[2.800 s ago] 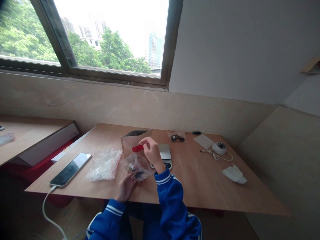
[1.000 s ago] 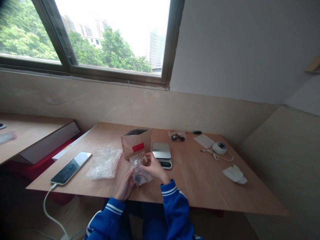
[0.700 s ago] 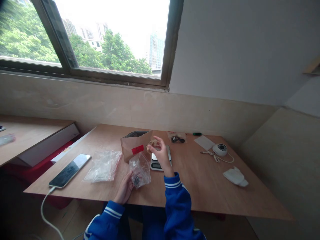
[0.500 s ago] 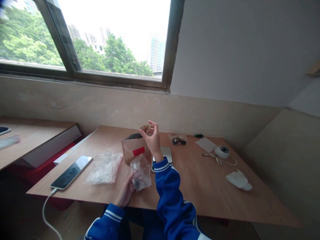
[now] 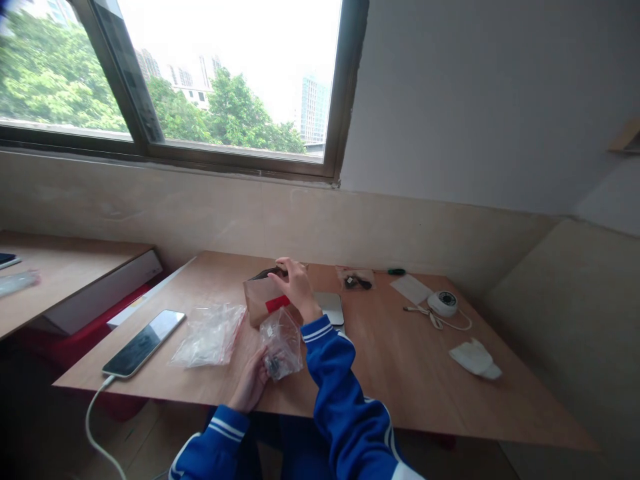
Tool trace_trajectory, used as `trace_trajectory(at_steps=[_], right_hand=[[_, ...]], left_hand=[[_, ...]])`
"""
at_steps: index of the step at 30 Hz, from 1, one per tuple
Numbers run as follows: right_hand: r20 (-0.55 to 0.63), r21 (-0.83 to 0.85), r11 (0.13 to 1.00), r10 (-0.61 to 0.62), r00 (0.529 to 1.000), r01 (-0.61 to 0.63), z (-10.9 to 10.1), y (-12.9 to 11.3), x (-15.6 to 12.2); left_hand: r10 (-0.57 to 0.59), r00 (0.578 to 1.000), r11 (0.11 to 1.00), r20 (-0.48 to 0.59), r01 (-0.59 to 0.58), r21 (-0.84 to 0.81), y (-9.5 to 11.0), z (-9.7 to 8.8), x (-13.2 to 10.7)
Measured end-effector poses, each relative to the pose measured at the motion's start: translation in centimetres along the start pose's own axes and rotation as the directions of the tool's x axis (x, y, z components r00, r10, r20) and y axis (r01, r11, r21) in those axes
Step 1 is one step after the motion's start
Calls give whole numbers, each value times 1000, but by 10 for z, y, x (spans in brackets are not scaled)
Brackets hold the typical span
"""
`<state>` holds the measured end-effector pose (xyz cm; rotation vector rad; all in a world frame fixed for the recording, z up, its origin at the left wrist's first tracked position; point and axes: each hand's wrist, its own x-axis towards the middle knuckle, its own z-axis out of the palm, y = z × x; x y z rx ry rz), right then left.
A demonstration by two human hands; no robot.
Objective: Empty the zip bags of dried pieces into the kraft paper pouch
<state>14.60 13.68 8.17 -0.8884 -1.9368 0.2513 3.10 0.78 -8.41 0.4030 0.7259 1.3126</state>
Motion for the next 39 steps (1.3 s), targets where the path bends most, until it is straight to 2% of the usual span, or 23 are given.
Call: trace_trajectory(at_steps=[4,7,11,16,21,23,28,31,34,37,39], right_hand=[[-15,-43,997,-63,998,63,3,0,-1],[-56,-14,997,-79,995,78,6,1,-4],[-161,87,996,3,987,11,3,1,-4],[-100,203,978,72,992,-50,-4,0,-4],[-171,341,930,206,963,-139,-5,-1,-5],[-139,358,923,199,970,-138,-4,1,-5],[17,362,928,90,996,-90,-6,7,-1],[26,330,942,59,998,-65,-12,5,-2],[-59,274,961,58,997,-40,-21,-5,-9],[-158,329,940,152,976,-93,-27,-15,-27],[-104,408,898,224,969,-164,-28,-16,-45]], left_hand=[[-7,1000,1000,-1,7,17,2,4,-2],[-4,1000,1000,-10,4,26,4,7,-4],[-6,1000,999,-11,7,47,7,10,-6],[-3,1000,999,-4,3,44,8,10,-7],[0,1000,999,10,0,40,7,8,-6],[-7,1000,999,11,7,39,6,7,-4],[-6,1000,999,-10,7,36,3,2,0],[7,1000,999,-19,-7,36,2,-1,1],[10,1000,1000,-3,-10,10,3,-4,0],[29,999,999,38,-28,-16,2,-7,-1],[57,997,998,53,-57,-4,1,-7,-1]])
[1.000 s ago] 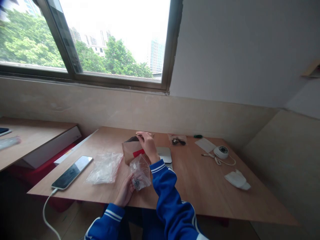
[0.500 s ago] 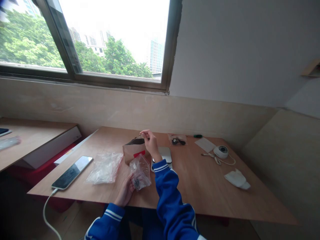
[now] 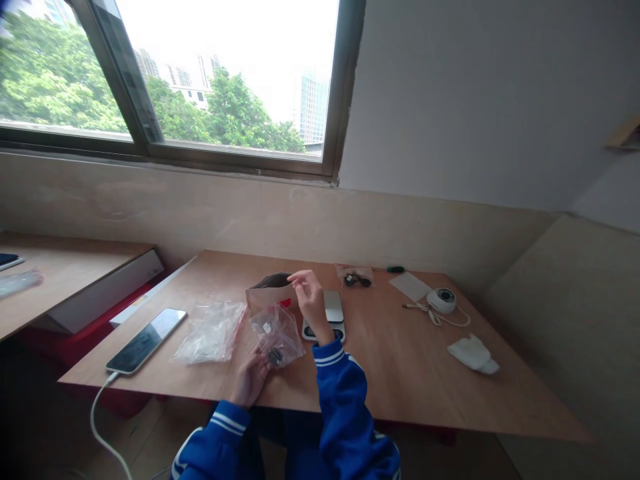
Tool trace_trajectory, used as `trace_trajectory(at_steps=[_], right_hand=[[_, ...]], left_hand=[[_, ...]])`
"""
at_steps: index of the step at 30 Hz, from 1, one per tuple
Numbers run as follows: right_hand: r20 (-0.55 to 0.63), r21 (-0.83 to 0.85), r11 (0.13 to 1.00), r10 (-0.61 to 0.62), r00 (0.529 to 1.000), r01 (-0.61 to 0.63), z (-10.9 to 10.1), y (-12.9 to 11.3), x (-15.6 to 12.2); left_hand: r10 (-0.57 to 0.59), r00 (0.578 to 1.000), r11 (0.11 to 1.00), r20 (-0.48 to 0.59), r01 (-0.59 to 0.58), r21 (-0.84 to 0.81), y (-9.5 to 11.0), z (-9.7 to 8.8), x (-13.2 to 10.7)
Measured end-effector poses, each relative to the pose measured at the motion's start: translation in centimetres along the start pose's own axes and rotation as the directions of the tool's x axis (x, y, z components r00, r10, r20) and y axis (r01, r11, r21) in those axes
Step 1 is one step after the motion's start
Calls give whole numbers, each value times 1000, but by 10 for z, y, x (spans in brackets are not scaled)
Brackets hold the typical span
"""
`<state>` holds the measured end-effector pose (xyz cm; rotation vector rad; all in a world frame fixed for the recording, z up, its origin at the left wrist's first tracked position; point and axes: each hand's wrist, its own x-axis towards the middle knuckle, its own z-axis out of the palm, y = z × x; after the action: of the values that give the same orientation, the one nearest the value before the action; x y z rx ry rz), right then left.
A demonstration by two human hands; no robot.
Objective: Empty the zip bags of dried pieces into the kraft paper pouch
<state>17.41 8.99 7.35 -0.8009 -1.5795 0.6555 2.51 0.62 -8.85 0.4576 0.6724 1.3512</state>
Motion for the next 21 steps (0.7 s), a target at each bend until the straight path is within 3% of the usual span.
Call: trace_trajectory(at_steps=[4,6,9,16,18,21], right_hand=[[108,18,982,185,977,-188,-6,25,-35],[162,15,948,311,937,-317,-7,41,-49],[345,-41,883,452,823,-468,-8,58,-62],[605,-102,766,554,571,-635,1,69,-80],[608,-130,768,561,561,-627,4,71,-84],[580,-186,801,557,594,-569,5,72,-88]], left_hand=[[44,999,998,-12,-43,54,-3,2,0],[60,998,996,-28,-57,73,-3,4,0],[83,995,993,-56,-78,88,-4,5,1],[123,991,984,-55,-115,135,-8,3,3],[125,991,981,-42,-117,152,-8,4,2],[123,992,980,-41,-115,159,-5,7,1]])
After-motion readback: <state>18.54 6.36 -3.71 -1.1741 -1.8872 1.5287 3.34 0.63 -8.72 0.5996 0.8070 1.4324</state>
